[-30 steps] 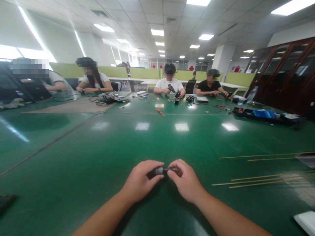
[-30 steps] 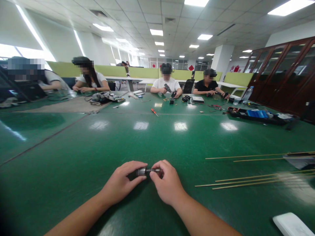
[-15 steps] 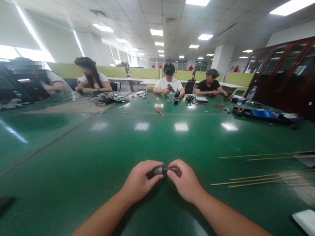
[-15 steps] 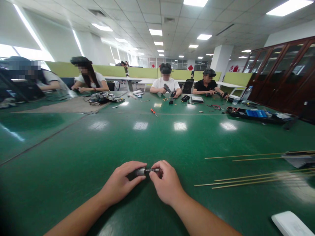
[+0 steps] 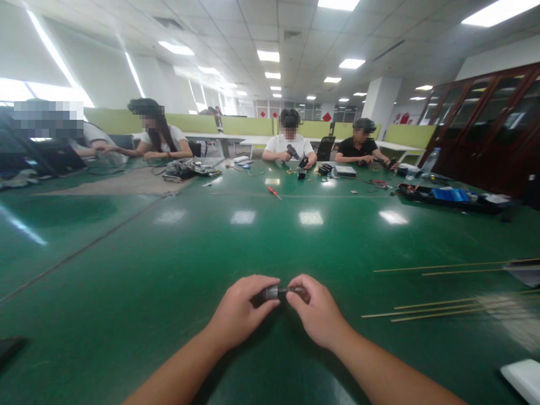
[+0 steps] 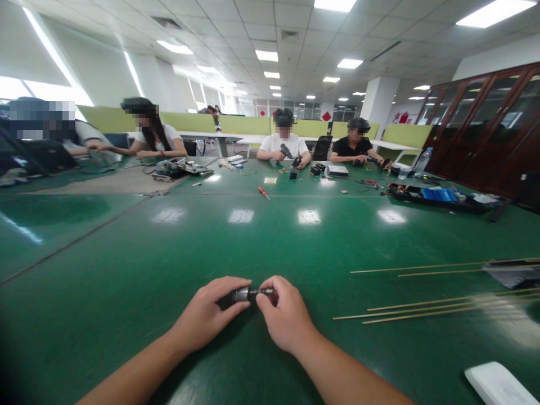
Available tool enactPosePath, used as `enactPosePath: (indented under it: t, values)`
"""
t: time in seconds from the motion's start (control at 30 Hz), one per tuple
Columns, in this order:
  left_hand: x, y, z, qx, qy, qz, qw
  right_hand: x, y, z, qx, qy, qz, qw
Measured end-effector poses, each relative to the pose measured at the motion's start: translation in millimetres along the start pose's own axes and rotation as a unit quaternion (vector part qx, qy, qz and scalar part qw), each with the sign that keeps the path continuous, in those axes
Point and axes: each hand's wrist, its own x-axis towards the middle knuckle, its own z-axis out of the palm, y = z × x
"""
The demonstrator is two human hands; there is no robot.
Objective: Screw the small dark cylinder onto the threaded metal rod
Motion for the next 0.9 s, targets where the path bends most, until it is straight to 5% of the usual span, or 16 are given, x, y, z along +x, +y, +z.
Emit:
enactPosePath:
  t: [0.9]
  values:
    - [-0.2,0.6,0.9,-0.009,0.018,-0.006,1.000,-1.4,-3.8,-1.6,0.000,0.001,-0.009,1.000]
